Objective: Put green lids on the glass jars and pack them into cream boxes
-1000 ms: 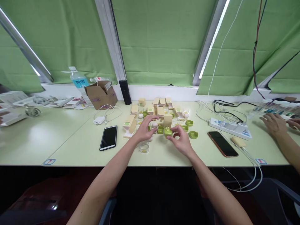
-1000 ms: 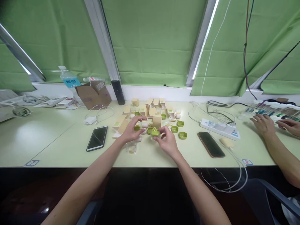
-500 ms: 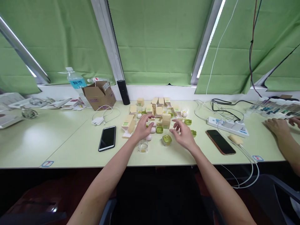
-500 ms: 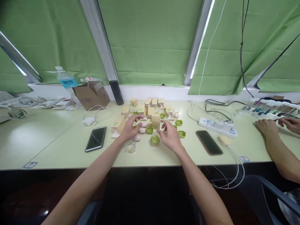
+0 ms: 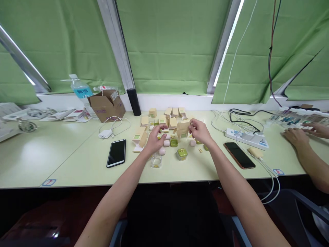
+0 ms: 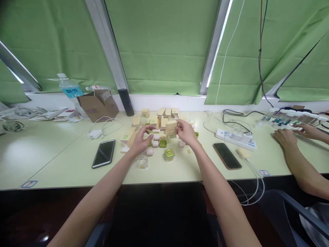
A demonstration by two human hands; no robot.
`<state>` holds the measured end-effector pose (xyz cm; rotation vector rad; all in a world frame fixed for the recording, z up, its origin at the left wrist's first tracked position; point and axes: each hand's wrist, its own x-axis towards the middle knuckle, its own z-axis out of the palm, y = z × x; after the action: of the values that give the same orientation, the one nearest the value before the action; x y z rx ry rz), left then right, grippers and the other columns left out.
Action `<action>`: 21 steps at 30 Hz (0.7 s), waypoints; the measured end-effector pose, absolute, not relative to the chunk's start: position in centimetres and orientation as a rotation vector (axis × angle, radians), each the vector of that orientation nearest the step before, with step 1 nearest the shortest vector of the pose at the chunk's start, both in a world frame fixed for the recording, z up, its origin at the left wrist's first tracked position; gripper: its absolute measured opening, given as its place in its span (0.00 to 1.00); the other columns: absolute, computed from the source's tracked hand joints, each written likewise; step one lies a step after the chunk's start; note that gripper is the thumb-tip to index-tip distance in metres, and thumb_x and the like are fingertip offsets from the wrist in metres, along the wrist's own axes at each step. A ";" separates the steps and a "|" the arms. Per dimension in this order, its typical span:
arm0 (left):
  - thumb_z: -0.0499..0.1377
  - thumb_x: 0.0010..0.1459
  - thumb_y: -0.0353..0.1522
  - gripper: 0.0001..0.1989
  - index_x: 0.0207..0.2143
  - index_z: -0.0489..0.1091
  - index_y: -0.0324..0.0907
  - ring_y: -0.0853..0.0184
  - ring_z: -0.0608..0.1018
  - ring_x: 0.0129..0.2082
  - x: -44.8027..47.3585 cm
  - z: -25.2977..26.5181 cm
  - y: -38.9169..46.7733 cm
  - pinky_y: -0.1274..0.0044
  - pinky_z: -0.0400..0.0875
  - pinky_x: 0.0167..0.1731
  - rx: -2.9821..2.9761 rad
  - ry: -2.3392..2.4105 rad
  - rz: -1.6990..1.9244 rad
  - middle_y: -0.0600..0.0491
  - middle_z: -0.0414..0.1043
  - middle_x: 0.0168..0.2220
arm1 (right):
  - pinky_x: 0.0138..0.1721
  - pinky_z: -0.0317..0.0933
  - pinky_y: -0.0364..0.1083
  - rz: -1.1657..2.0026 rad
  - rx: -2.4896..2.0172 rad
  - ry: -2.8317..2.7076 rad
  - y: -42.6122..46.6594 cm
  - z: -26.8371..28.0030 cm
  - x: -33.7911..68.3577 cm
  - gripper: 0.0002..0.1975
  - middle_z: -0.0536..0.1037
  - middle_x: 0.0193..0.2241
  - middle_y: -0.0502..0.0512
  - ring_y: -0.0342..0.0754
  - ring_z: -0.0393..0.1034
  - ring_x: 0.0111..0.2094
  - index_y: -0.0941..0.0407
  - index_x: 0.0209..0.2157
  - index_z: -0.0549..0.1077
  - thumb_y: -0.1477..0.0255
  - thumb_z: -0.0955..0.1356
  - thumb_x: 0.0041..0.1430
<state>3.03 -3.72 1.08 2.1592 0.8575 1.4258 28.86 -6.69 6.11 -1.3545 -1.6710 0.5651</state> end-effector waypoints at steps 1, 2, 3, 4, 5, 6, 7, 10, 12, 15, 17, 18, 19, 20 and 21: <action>0.60 0.66 0.35 0.17 0.56 0.69 0.45 0.58 0.76 0.55 3.0 1.1 -3.7 0.64 0.71 0.52 2.118 0.809 1.412 0.44 0.74 0.56 | 0.26 0.57 0.45 0.629 -1.243 -1.672 -6.9 6.6 29.0 0.04 0.71 0.21 0.46 0.44 0.63 0.20 0.52 0.33 0.71 0.68 0.67 0.63; 0.61 0.66 0.38 0.20 0.58 0.68 0.46 0.57 0.76 0.57 3.0 1.2 -3.7 0.63 0.71 0.54 2.071 0.742 1.388 0.43 0.73 0.58 | 0.25 0.57 0.45 0.700 -1.132 -1.674 -7.2 7.1 29.1 0.05 0.70 0.20 0.45 0.44 0.63 0.19 0.52 0.33 0.71 0.66 0.68 0.62; 0.63 0.65 0.40 0.24 0.60 0.66 0.46 0.55 0.75 0.60 3.0 1.3 -3.6 0.62 0.71 0.56 2.022 0.662 1.352 0.42 0.72 0.61 | 0.24 0.57 0.44 0.776 -1.033 -1.674 -7.3 7.5 29.0 0.07 0.69 0.19 0.45 0.43 0.64 0.19 0.52 0.32 0.71 0.64 0.69 0.62; 0.64 0.64 0.43 0.28 0.63 0.64 0.48 0.54 0.74 0.62 2.9 1.3 -3.6 0.62 0.71 0.58 1.971 0.575 1.301 0.41 0.71 0.62 | 0.23 0.56 0.44 0.852 -0.951 -1.671 -7.4 7.8 28.9 0.10 0.69 0.19 0.44 0.43 0.64 0.19 0.52 0.31 0.70 0.62 0.70 0.61; 0.66 0.62 0.46 0.33 0.65 0.62 0.49 0.53 0.74 0.63 2.8 1.4 -3.6 0.61 0.71 0.58 1.918 0.489 1.235 0.40 0.71 0.63 | 0.22 0.55 0.43 0.921 -0.892 -1.663 -7.4 8.1 28.7 0.12 0.69 0.20 0.45 0.43 0.65 0.19 0.52 0.30 0.69 0.61 0.72 0.60; 0.67 0.61 0.48 0.37 0.67 0.60 0.50 0.52 0.75 0.62 2.8 1.5 -3.7 0.60 0.72 0.58 1.867 0.413 1.156 0.40 0.72 0.62 | 0.21 0.55 0.43 0.978 -0.852 -1.655 -7.4 8.2 28.5 0.13 0.70 0.20 0.45 0.43 0.66 0.19 0.52 0.30 0.69 0.60 0.73 0.59; 0.67 0.60 0.49 0.39 0.69 0.59 0.51 0.51 0.76 0.61 2.7 1.6 -3.7 0.60 0.73 0.57 1.818 0.354 1.072 0.39 0.73 0.61 | 0.20 0.54 0.42 1.022 -0.825 -1.652 -7.3 8.2 28.1 0.14 0.71 0.21 0.45 0.43 0.66 0.19 0.52 0.30 0.69 0.60 0.73 0.58; 0.68 0.58 0.51 0.43 0.71 0.58 0.50 0.49 0.81 0.55 2.5 2.0 -4.1 0.60 0.77 0.52 1.709 0.296 0.900 0.38 0.76 0.57 | 0.20 0.57 0.42 1.091 -0.780 -1.665 -6.8 7.9 27.0 0.14 0.72 0.22 0.45 0.42 0.66 0.19 0.53 0.30 0.70 0.60 0.73 0.59; 0.70 0.57 0.50 0.45 0.71 0.58 0.49 0.48 0.81 0.54 2.5 2.2 -4.3 0.60 0.79 0.50 1.682 0.306 0.878 0.37 0.77 0.55 | 0.20 0.58 0.42 1.118 -0.775 -1.666 -6.4 7.6 26.0 0.13 0.71 0.22 0.44 0.41 0.66 0.19 0.53 0.31 0.70 0.60 0.74 0.59; 0.73 0.53 0.49 0.51 0.72 0.54 0.50 0.47 0.82 0.54 2.5 2.4 -4.5 0.59 0.79 0.51 1.671 0.295 0.876 0.38 0.77 0.55 | 0.19 0.58 0.42 1.131 -0.785 -1.647 -5.9 7.3 24.6 0.12 0.71 0.23 0.45 0.41 0.66 0.19 0.52 0.32 0.71 0.61 0.73 0.61; 0.75 0.49 0.48 0.55 0.73 0.51 0.51 0.46 0.81 0.54 2.4 2.4 -4.5 0.58 0.79 0.51 1.672 0.321 0.895 0.38 0.75 0.57 | 0.20 0.61 0.43 1.094 -0.800 -1.628 -5.7 6.9 24.2 0.09 0.72 0.24 0.45 0.42 0.66 0.20 0.52 0.37 0.74 0.61 0.71 0.62; 0.76 0.48 0.48 0.57 0.73 0.50 0.51 0.46 0.81 0.55 2.4 2.4 -4.6 0.57 0.79 0.52 1.677 0.363 0.916 0.38 0.73 0.59 | 0.21 0.63 0.44 1.058 -0.812 -1.617 -5.8 6.6 24.1 0.10 0.73 0.26 0.46 0.43 0.68 0.21 0.52 0.41 0.75 0.61 0.70 0.63; 0.76 0.48 0.49 0.59 0.74 0.47 0.52 0.45 0.80 0.56 2.4 2.4 -4.6 0.56 0.79 0.52 1.685 0.422 0.939 0.37 0.71 0.61 | 0.23 0.64 0.44 1.013 -0.831 -1.608 -6.0 6.3 24.3 0.12 0.75 0.28 0.47 0.44 0.70 0.23 0.52 0.45 0.75 0.62 0.69 0.64; 0.75 0.48 0.49 0.60 0.74 0.44 0.52 0.44 0.79 0.57 2.5 2.5 -4.7 0.55 0.78 0.53 1.696 0.488 0.963 0.37 0.68 0.63 | 0.25 0.66 0.45 0.962 -0.858 -1.607 -6.3 5.9 24.5 0.14 0.76 0.30 0.48 0.44 0.72 0.25 0.52 0.48 0.74 0.63 0.68 0.64; 0.75 0.49 0.49 0.62 0.75 0.41 0.52 0.44 0.77 0.59 2.5 2.6 -4.8 0.54 0.77 0.55 1.709 0.550 0.987 0.37 0.65 0.66 | 0.27 0.68 0.46 0.907 -0.891 -1.615 -6.8 5.5 25.0 0.15 0.78 0.34 0.50 0.45 0.74 0.27 0.52 0.51 0.74 0.64 0.68 0.64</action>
<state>2.48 -4.85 2.57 1.7090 0.5504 0.9871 24.96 -6.82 5.48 -0.8907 -1.6153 0.9069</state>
